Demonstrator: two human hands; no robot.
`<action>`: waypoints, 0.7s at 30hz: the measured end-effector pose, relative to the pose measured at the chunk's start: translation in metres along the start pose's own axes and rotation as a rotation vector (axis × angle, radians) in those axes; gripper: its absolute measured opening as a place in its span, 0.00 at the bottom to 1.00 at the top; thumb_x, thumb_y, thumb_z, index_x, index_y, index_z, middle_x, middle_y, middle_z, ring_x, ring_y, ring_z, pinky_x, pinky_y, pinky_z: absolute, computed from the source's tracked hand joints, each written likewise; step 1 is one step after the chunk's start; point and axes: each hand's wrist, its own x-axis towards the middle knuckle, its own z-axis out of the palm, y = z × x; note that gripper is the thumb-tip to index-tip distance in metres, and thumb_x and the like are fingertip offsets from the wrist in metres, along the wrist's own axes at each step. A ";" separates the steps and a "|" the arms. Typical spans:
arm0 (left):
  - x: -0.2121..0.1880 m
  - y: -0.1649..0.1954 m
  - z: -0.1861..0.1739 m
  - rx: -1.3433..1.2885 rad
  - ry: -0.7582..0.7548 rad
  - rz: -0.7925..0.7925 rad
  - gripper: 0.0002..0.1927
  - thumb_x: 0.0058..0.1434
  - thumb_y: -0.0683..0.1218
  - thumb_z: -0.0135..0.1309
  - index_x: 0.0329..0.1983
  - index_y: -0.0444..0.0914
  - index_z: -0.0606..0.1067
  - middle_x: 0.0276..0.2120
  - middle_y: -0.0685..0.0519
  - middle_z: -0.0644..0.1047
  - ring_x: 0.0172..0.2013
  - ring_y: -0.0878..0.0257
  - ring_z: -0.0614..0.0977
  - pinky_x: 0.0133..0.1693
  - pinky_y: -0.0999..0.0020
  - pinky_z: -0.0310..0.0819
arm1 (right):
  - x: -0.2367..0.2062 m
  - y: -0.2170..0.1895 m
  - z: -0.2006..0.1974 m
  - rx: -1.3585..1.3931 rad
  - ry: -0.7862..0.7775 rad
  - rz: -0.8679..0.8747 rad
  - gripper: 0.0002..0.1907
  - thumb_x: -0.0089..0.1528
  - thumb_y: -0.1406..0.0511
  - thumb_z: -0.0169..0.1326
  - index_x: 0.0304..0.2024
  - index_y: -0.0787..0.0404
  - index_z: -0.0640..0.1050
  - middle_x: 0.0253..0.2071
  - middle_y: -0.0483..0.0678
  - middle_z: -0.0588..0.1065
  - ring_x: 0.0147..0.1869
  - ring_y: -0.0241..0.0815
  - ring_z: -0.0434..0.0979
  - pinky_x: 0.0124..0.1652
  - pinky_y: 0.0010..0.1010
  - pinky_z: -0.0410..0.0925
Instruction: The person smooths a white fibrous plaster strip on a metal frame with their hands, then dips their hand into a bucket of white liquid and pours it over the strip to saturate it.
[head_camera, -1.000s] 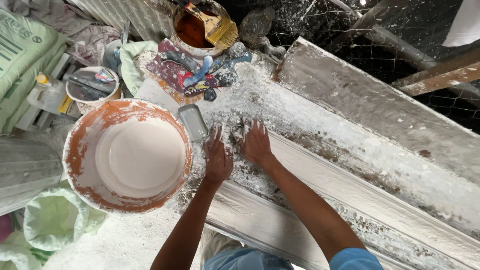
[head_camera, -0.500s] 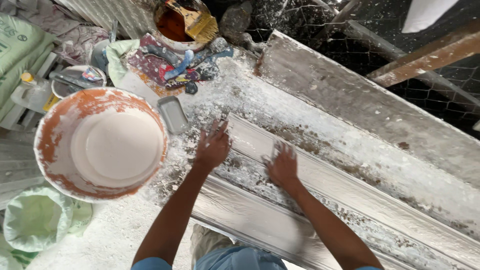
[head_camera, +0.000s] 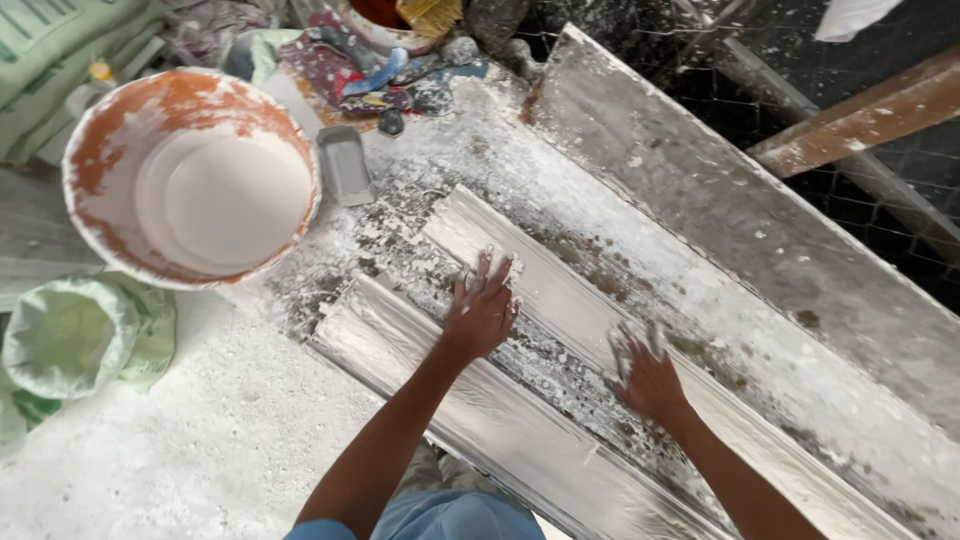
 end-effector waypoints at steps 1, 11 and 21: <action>-0.011 -0.001 -0.004 -0.007 0.099 -0.018 0.15 0.69 0.50 0.43 0.48 0.37 0.74 0.77 0.47 0.51 0.77 0.41 0.48 0.67 0.31 0.43 | 0.021 -0.006 -0.003 0.062 0.186 -0.112 0.42 0.63 0.44 0.40 0.73 0.54 0.49 0.75 0.54 0.47 0.78 0.61 0.44 0.71 0.66 0.33; -0.186 -0.020 0.003 -0.136 0.630 -0.227 0.28 0.70 0.47 0.40 0.72 0.32 0.63 0.74 0.42 0.59 0.75 0.37 0.54 0.66 0.37 0.48 | 0.271 -0.133 -0.104 0.074 0.247 -0.283 0.37 0.66 0.49 0.41 0.75 0.51 0.52 0.77 0.51 0.42 0.79 0.55 0.38 0.70 0.61 0.30; -0.224 -0.023 0.021 -0.251 0.489 -0.335 0.14 0.61 0.44 0.43 0.42 0.30 0.74 0.73 0.37 0.59 0.74 0.34 0.54 0.65 0.34 0.47 | 0.359 -0.171 -0.143 0.382 0.157 -0.319 0.15 0.65 0.64 0.56 0.55 0.55 0.78 0.78 0.52 0.52 0.82 0.61 0.44 0.75 0.57 0.47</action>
